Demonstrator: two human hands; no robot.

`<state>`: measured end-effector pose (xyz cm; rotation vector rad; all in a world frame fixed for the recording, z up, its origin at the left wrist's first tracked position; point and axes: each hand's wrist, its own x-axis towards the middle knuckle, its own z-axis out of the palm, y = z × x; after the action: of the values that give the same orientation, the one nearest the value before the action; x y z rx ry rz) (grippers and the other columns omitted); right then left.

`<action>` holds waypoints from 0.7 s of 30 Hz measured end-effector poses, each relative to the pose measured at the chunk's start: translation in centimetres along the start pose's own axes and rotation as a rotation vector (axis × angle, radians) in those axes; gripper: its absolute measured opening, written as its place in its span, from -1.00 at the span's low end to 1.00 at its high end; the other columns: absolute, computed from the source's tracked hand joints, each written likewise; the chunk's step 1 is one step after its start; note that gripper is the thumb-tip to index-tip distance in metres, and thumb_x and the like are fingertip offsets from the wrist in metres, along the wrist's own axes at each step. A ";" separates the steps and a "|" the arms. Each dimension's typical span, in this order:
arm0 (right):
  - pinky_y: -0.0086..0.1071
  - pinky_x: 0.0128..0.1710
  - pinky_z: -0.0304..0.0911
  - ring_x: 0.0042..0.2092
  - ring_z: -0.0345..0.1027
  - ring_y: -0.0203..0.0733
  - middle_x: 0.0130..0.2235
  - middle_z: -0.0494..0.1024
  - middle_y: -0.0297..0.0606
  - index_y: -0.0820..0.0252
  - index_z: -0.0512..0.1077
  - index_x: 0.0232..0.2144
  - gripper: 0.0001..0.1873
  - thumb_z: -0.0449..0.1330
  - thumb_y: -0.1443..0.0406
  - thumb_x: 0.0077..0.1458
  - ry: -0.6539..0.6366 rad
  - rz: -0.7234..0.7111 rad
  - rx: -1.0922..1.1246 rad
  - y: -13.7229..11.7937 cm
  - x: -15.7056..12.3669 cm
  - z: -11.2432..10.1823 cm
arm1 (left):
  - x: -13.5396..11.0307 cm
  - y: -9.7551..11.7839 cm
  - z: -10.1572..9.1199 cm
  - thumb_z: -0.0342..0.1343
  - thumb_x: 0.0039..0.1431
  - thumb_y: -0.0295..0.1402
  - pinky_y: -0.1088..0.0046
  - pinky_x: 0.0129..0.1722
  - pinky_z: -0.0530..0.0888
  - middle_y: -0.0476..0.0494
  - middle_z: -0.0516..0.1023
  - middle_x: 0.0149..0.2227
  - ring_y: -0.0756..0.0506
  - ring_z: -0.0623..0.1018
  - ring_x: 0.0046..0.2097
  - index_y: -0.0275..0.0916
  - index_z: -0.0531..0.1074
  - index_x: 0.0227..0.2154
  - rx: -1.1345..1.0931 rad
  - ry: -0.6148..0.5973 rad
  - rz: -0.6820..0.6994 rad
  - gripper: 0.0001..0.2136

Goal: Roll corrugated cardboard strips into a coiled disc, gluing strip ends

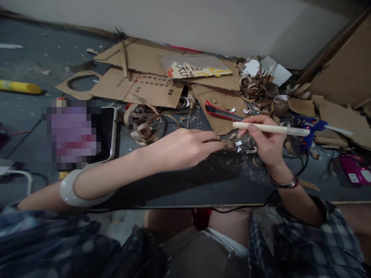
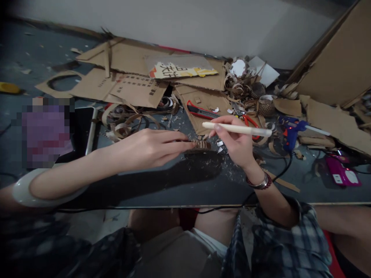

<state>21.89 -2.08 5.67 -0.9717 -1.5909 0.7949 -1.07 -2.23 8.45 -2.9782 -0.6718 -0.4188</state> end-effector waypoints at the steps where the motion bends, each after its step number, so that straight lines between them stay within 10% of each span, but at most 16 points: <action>1: -0.28 -0.33 0.41 -0.42 0.41 -0.26 -0.46 0.47 -0.37 0.04 0.42 -0.32 -0.91 0.17 0.19 0.14 -0.006 -0.008 0.016 0.1 -0.2 0.0 | 0.0 0.0 0.0 -0.09 0.26 -0.46 0.59 -0.39 0.47 -0.13 0.53 -0.19 -0.01 0.57 -0.28 -0.22 0.37 0.02 -0.003 0.002 0.001 -0.69; 14: -0.31 -0.52 0.34 -0.54 0.36 -0.28 -0.57 0.45 -0.44 0.03 0.34 -0.40 -0.86 0.17 0.15 0.13 0.013 0.018 -0.019 -0.2 -1.1 0.6 | -0.1 -0.2 0.1 -0.11 0.29 -0.44 0.57 -0.34 0.48 -0.14 0.53 -0.19 -0.01 0.56 -0.29 -0.21 0.40 -0.01 -0.034 0.026 -0.014 -0.71; 21: -0.16 -0.06 0.41 -0.18 0.48 -0.17 -0.22 0.58 -0.30 0.02 0.34 -0.21 -0.86 0.08 0.15 0.21 -0.075 0.011 -0.153 -0.4 0.1 -0.6 | -0.1 -0.4 0.2 -0.12 0.30 -0.45 0.55 -0.34 0.47 -0.15 0.53 -0.16 -0.04 0.56 -0.23 -0.21 0.31 0.10 -0.035 0.066 0.027 -0.66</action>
<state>22.36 -2.19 6.19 -1.0717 -1.7329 0.7325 -1.27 -1.93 8.21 -2.9871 -0.6244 -0.5302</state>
